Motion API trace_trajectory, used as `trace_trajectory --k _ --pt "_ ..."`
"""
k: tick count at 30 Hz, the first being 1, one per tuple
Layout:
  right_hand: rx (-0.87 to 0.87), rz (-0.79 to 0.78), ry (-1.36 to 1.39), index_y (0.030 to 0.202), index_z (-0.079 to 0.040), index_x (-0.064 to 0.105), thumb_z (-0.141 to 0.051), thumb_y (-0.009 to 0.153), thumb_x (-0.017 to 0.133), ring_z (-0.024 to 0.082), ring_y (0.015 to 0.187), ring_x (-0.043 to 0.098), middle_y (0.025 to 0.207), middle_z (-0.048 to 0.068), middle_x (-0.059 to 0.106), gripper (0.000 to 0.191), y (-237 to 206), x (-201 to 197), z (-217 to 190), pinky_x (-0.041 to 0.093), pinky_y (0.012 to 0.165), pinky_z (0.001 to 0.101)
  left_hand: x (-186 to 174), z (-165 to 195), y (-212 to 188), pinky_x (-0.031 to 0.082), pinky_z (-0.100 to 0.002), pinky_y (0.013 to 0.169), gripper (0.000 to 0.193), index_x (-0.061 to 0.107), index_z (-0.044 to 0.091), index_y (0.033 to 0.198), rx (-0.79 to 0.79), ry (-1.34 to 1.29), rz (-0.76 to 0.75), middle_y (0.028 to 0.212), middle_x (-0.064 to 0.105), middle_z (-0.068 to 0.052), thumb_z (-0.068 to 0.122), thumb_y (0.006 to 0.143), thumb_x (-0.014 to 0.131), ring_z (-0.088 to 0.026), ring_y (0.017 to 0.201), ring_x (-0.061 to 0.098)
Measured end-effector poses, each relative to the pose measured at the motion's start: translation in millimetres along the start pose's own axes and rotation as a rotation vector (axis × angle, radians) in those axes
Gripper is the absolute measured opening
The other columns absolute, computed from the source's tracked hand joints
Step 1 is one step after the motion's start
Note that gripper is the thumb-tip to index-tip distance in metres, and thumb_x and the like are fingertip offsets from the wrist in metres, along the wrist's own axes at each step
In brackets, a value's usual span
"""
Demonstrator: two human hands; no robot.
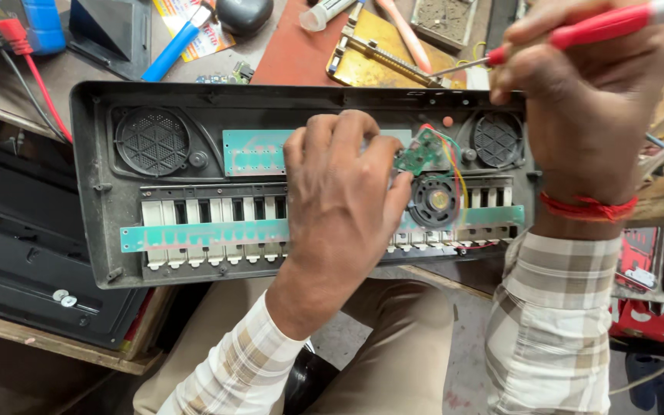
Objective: The person uses a screwdriver to probe and adjust components on the underside of a disassembled keyboard, including the circuit board, ribbon cable, and speaker. They also handle a small black circular part and test the keys while seated.
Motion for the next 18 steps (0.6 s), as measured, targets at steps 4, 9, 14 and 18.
trace_trajectory --k 4,9,14,18 --pt "0.032 0.044 0.19 0.107 0.008 0.06 -0.02 0.121 0.067 0.022 0.075 0.063 0.093 0.017 0.062 0.031 -5 1 1 0.053 0.065 0.0297 -1 -1 -2 0.036 -0.047 0.104 0.027 0.073 0.007 0.106 0.005 -0.053 0.026 0.111 0.061 -0.007 0.017 0.083 0.084 -0.027 0.113 0.055" --pt "0.076 0.016 0.165 0.113 0.004 0.055 -0.021 0.115 0.07 0.022 0.074 0.059 0.092 0.016 0.057 0.029 4 6 0 0.054 0.065 0.0304 -7 -3 -1 0.036 -0.045 0.105 0.024 0.072 0.009 0.104 0.013 -0.153 0.037 0.108 0.062 -0.003 0.015 0.084 0.084 -0.025 0.112 0.056" --pt "0.072 -0.05 0.14 0.112 0.0 0.052 -0.017 0.11 0.072 0.021 0.068 0.055 0.088 0.014 0.054 0.026 7 1 4 0.051 0.063 0.0311 -3 -8 0 0.036 -0.044 0.106 0.021 0.073 0.011 0.104 0.041 -0.218 0.039 0.11 0.063 -0.001 0.012 0.086 0.083 -0.023 0.115 0.057" --pt "0.038 -0.125 0.153 0.105 -0.003 0.051 -0.015 0.109 0.073 0.018 0.063 0.049 0.082 0.01 0.051 0.025 6 -2 5 0.046 0.058 0.0308 -3 -7 -2 0.035 -0.045 0.106 0.022 0.073 0.012 0.106 0.057 -0.237 0.037 0.11 0.062 0.0 0.014 0.087 0.084 -0.023 0.115 0.057"
Point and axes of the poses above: each hand's wrist, its own y-axis towards the middle knuckle, its own x-axis out of the palm, z = x × y, the point moved 2 cm from there along y, towards the middle knuckle
